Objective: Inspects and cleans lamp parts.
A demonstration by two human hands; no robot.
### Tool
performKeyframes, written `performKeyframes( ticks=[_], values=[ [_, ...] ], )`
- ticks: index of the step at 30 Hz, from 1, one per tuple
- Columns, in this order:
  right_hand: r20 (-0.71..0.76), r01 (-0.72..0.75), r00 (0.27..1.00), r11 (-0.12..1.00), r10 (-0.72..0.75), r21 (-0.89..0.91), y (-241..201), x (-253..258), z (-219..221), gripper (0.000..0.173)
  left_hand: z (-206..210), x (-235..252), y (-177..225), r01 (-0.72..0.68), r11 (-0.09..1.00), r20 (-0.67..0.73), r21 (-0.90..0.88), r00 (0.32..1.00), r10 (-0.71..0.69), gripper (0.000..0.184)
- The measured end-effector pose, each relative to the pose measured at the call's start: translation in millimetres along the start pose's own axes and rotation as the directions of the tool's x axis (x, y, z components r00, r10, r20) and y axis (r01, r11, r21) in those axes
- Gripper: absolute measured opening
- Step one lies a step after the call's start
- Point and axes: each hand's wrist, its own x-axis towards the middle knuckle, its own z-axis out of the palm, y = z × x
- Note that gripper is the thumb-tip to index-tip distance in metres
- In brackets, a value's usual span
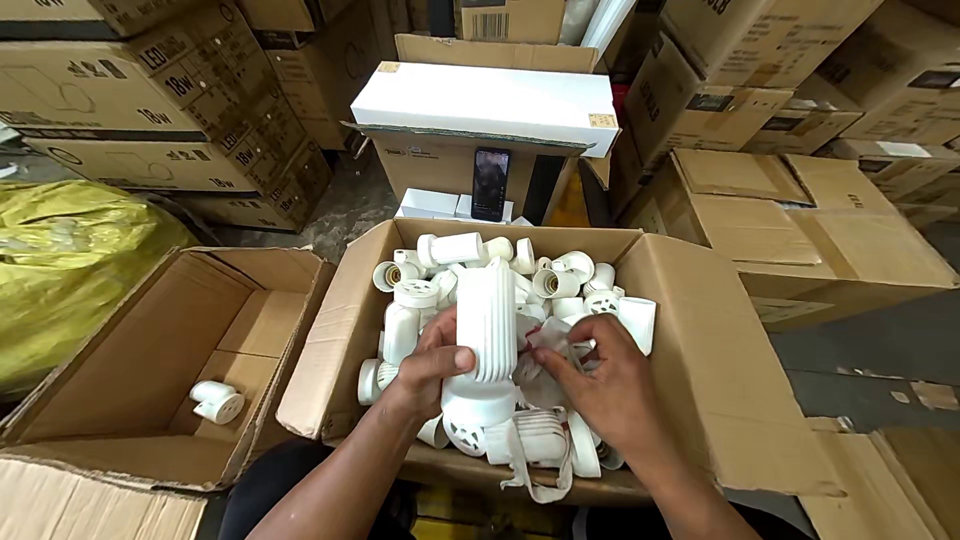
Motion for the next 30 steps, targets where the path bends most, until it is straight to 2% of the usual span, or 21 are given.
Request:
performKeyframes(
  ticks=[1,2,3,4,7,9,10,11,12,14,16,18,21,22,25,26,28,30],
  values=[
    [0.103,-0.069,0.992,0.997,0.071,-0.025,-2,-1,-4,0.055,-2,0,0,-0.021,1.0,-0.033,0.0,0.999,0.021,0.044],
    [0.283,-0.168,0.944,0.985,0.168,-0.023,-5,1,-8,0.059,-2,0,0,-0.036,0.999,-0.055,0.002,0.998,0.036,0.043],
    [0.445,-0.258,0.867,0.966,0.226,0.011,-5,3,-8,0.061,-2,-1,0,-0.043,0.999,-0.064,0.0,0.997,0.043,0.043],
    [0.534,-0.325,0.812,0.943,0.237,0.075,-4,4,-5,0.06,-1,-1,-1,-0.045,0.999,-0.063,-0.005,0.997,0.045,0.043],
    [0.612,-0.477,0.742,0.856,0.273,0.197,-7,3,5,0.055,0,-1,-4,-0.068,0.998,-0.05,-0.015,0.997,0.067,0.044],
    [0.688,-0.513,0.657,0.852,0.309,0.107,-12,4,2,0.061,0,-1,-4,-0.091,0.996,-0.066,-0.005,0.994,0.091,0.044],
    [0.708,-0.519,0.637,0.849,0.304,0.103,-13,5,0,0.061,0,-1,-3,-0.099,0.995,-0.072,-0.003,0.993,0.098,0.045],
    [0.703,-0.529,0.652,0.834,0.284,0.154,-14,5,-1,0.058,-1,-2,-1,-0.1,0.995,-0.067,-0.006,0.993,0.099,0.045],
    [0.661,-0.535,0.704,0.807,0.26,0.252,-14,4,0,0.052,-1,-2,1,-0.098,0.995,-0.056,-0.012,0.994,0.098,0.045],
    [0.469,-0.471,0.849,0.75,0.243,0.464,-10,2,8,0.035,-1,-2,2,-0.095,0.995,-0.031,-0.014,0.995,0.094,0.046],
    [0.328,-0.395,0.913,0.725,0.242,0.564,-5,2,14,0.024,-1,-3,2,-0.094,0.995,-0.023,-0.014,0.995,0.094,0.047],
    [0.367,-0.424,0.894,0.75,0.257,0.508,-3,4,12,0.022,-1,-3,2,-0.099,0.995,-0.027,-0.019,0.995,0.098,0.046],
    [0.538,-0.49,0.787,0.834,0.3,0.252,-3,8,8,0.041,-3,-2,2,-0.111,0.994,-0.041,-0.01,0.993,0.111,0.045],
    [0.526,-0.47,0.79,0.862,0.315,0.19,-2,9,9,0.047,-3,-2,2,-0.114,0.993,-0.036,-0.015,0.993,0.113,0.045],
    [0.353,-0.37,0.873,0.928,0.335,0.034,4,11,12,0.057,-2,-3,3,-0.109,0.994,-0.019,-0.02,0.994,0.108,0.048],
    [0.337,-0.367,0.882,0.929,0.329,0.052,6,12,11,0.056,-2,-3,3,-0.105,0.994,-0.016,-0.02,0.994,0.104,0.049],
    [0.356,-0.388,0.884,0.899,0.301,0.202,5,13,10,0.047,-1,-3,4,-0.101,0.995,-0.016,-0.014,0.995,0.101,0.05],
    [0.403,-0.44,0.872,0.807,0.279,0.394,4,13,12,0.034,-1,-4,4,-0.099,0.995,-0.023,-0.005,0.995,0.099,0.049]
  ],
)
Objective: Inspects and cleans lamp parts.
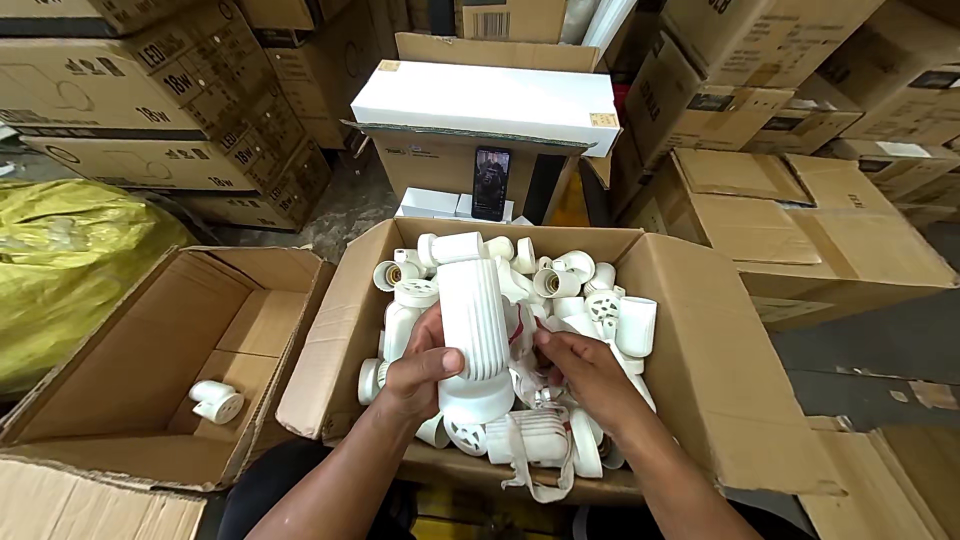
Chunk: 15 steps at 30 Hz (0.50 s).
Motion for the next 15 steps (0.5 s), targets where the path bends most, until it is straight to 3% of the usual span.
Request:
performKeyframes(
  ticks=[4,9,12,15],
  values=[
    [-0.03,0.01,1.0,0.983,-0.004,0.185,0.2,-1.5,3.6,0.017,0.5,0.6,-1.0,0.003,1.0,0.024,-0.015,1.0,-0.003,0.049],
    [0.034,0.009,0.999,0.991,-0.014,0.132,0.0,-1.4,4.9,0.03,1.7,0.1,0.1,0.004,1.0,0.025,-0.016,1.0,-0.003,0.049],
    [0.072,-0.024,0.997,0.993,0.015,0.115,1.0,-0.3,4.5,0.024,3.1,-0.2,0.9,0.017,1.0,0.045,-0.01,0.999,-0.016,0.051],
    [-0.022,0.069,0.998,0.992,-0.067,0.109,3.1,0.0,5.3,0.016,3.3,1.2,0.1,0.036,0.999,0.089,-0.019,0.995,-0.034,0.051]
  ],
)
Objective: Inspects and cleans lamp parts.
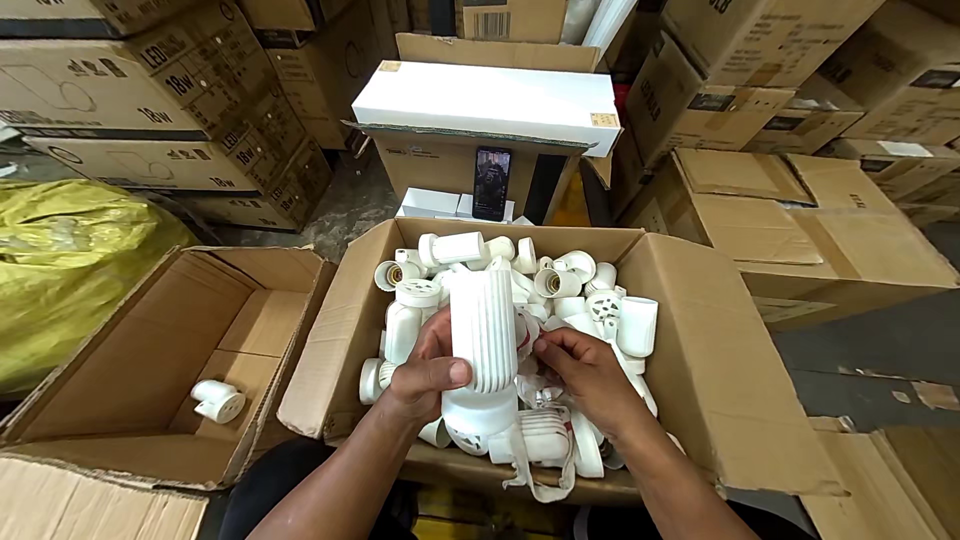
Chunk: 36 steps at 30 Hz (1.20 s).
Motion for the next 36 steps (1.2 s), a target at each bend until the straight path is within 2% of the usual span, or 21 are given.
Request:
performKeyframes(
  ticks=[2,4,8,10,12,16,20,22,24,26,31,36],
  values=[
    [-0.056,0.101,0.993,0.995,-0.102,-0.026,0,-1,0,0.012,0,0,-1,0.003,1.0,0.0,-0.003,1.0,-0.003,0.049],
    [-0.062,0.162,0.984,0.982,-0.168,-0.097,0,-1,-1,0.021,-2,-1,-2,0.005,1.0,0.003,0.0,1.0,-0.005,0.049],
    [0.015,0.056,0.998,0.994,-0.055,-0.091,-2,-1,-1,0.019,0,-1,-2,0.024,1.0,0.02,-0.011,1.0,-0.024,0.05],
    [0.074,0.009,0.997,1.0,-0.007,-0.017,-2,-1,-3,0.015,2,-1,-2,0.038,0.999,0.023,-0.014,0.999,-0.038,0.05],
    [0.076,0.025,0.997,0.996,-0.031,0.082,-4,-1,-3,0.009,3,0,-2,0.043,0.999,0.031,-0.01,0.999,-0.042,0.05],
    [-0.068,0.2,0.98,0.931,-0.188,0.306,-6,-2,-12,0.012,1,1,-2,0.036,0.999,0.004,0.019,0.999,-0.036,0.049],
    [-0.287,0.382,0.917,0.812,-0.276,0.441,-18,-4,-25,0.024,-1,0,-6,0.103,0.994,-0.097,0.047,0.99,-0.098,0.05],
    [-0.369,0.484,0.863,0.775,-0.346,0.406,-22,-4,-33,0.026,0,0,-9,0.141,0.988,-0.141,0.058,0.981,-0.132,0.052],
    [-0.413,0.571,0.795,0.777,-0.444,0.264,-24,-4,-44,0.025,2,0,-11,0.171,0.983,-0.172,0.062,0.972,-0.159,0.054],
    [-0.427,0.603,0.765,0.768,-0.481,0.216,-27,-5,-51,0.025,4,1,-12,0.19,0.98,-0.191,0.065,0.966,-0.175,0.055],
    [-0.351,0.516,0.839,0.811,-0.415,0.275,-26,-9,-43,0.013,8,-2,-19,0.229,0.97,-0.221,0.084,0.953,-0.206,0.054],
    [-0.243,0.446,0.881,0.883,-0.406,0.144,-23,-16,-21,0.012,12,-3,-24,0.281,0.954,-0.28,0.106,0.929,-0.242,0.054]
  ],
)
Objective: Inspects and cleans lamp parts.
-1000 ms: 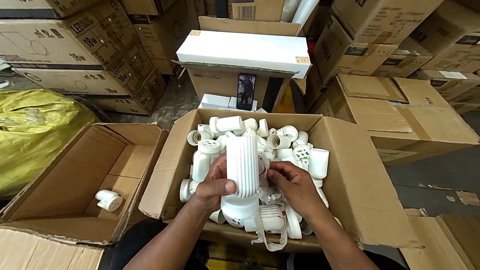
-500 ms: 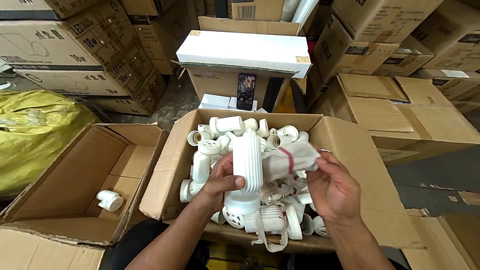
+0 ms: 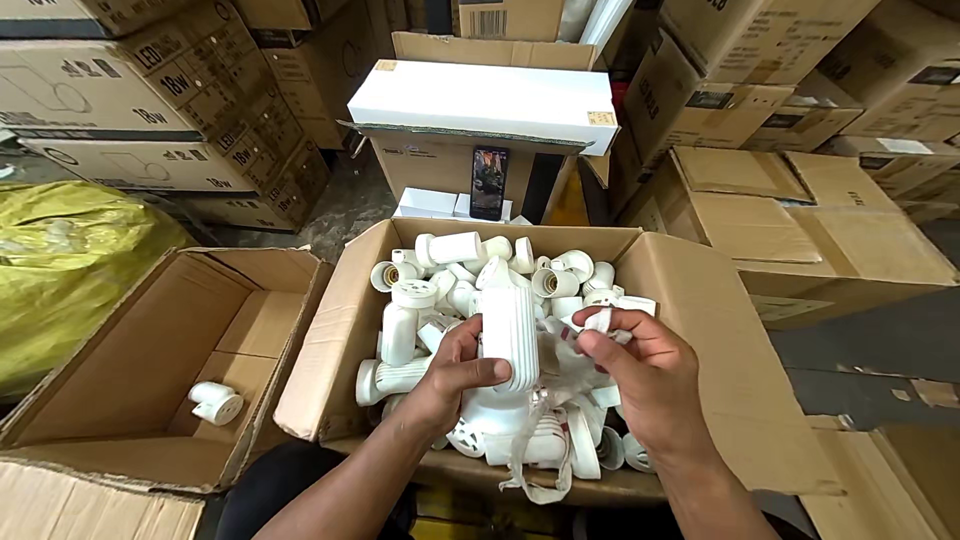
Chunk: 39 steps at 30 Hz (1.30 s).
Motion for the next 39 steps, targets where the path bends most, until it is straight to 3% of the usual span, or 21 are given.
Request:
performKeyframes(
  ticks=[6,10,18,22,29,39],
  values=[
    [0.057,-0.045,0.997,0.982,0.056,-0.181,1,-6,9,0.013,1,0,-1,0.049,0.999,-0.078,0.02,0.996,-0.047,0.054],
    [0.112,-0.023,0.993,0.989,0.039,-0.145,7,-6,9,0.019,3,0,-1,0.059,0.998,-0.074,0.033,0.996,-0.057,0.057],
    [0.044,-0.085,0.995,0.991,0.09,-0.104,6,-8,11,0.01,3,0,-1,0.064,0.997,-0.05,0.045,0.997,-0.062,0.056],
    [0.077,-0.089,0.993,0.994,0.094,-0.062,7,-6,9,0.029,2,0,-2,0.064,0.997,-0.048,0.047,0.997,-0.062,0.055],
    [0.054,-0.167,0.984,0.983,0.172,-0.074,6,-5,8,0.009,2,1,-2,0.07,0.997,-0.041,0.045,0.997,-0.068,0.054],
    [0.099,-0.114,0.987,0.99,0.122,-0.087,4,-7,13,0.008,2,1,-2,0.075,0.996,-0.047,0.052,0.996,-0.073,0.055]
  ],
)
